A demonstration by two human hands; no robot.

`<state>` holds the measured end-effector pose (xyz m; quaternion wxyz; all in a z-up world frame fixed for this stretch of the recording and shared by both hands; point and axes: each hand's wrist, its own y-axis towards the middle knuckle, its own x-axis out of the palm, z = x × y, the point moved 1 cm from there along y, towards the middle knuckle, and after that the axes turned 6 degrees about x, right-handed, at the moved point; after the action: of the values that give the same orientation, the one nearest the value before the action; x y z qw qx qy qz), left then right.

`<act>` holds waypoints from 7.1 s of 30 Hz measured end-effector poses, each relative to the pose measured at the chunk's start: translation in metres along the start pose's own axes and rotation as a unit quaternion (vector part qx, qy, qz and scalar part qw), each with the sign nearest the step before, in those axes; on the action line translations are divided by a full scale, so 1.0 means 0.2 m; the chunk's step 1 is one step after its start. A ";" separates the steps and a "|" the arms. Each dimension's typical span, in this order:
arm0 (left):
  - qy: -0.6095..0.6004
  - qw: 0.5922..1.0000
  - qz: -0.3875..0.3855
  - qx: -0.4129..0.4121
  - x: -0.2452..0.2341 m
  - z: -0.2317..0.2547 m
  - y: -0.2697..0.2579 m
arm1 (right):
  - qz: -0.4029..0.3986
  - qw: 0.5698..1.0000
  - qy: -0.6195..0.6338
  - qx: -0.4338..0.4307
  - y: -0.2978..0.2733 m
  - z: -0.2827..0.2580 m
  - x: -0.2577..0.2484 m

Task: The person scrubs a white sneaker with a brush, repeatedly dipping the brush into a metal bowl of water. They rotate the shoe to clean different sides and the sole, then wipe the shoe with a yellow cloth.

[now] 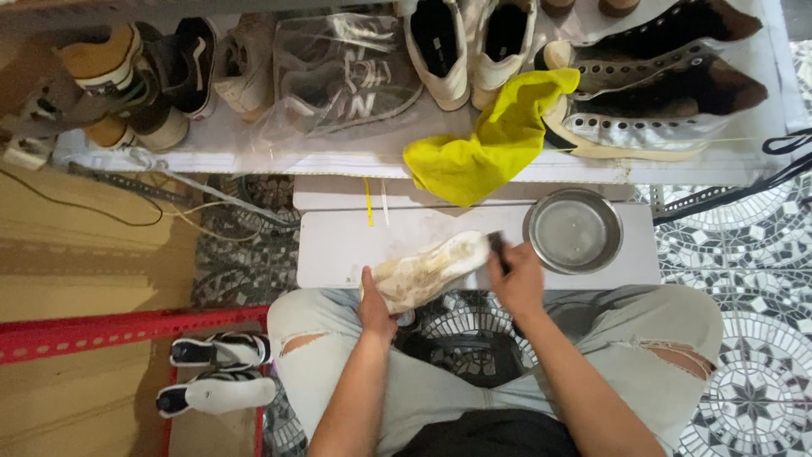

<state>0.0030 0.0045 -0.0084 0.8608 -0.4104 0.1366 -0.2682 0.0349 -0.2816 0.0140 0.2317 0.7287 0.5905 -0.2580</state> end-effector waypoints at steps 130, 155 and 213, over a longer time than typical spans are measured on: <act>-0.219 0.973 -0.050 0.058 0.01 -0.39 -0.10 | -0.180 0.941 -0.153 -0.242 -0.29 -0.44 0.39; -0.147 0.988 -0.030 0.048 0.01 -0.41 -0.08 | -0.170 0.954 -0.232 -0.086 -0.04 -0.12 0.13; -0.119 0.972 -0.072 0.190 0.02 -0.43 -0.03 | -0.007 0.981 -0.194 -0.015 0.03 -0.06 0.12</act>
<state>-0.0337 -0.0548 -0.0578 0.9116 -0.2770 -0.0504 -0.2995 0.0460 -0.2565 0.0083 0.3509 0.6568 0.5432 -0.3878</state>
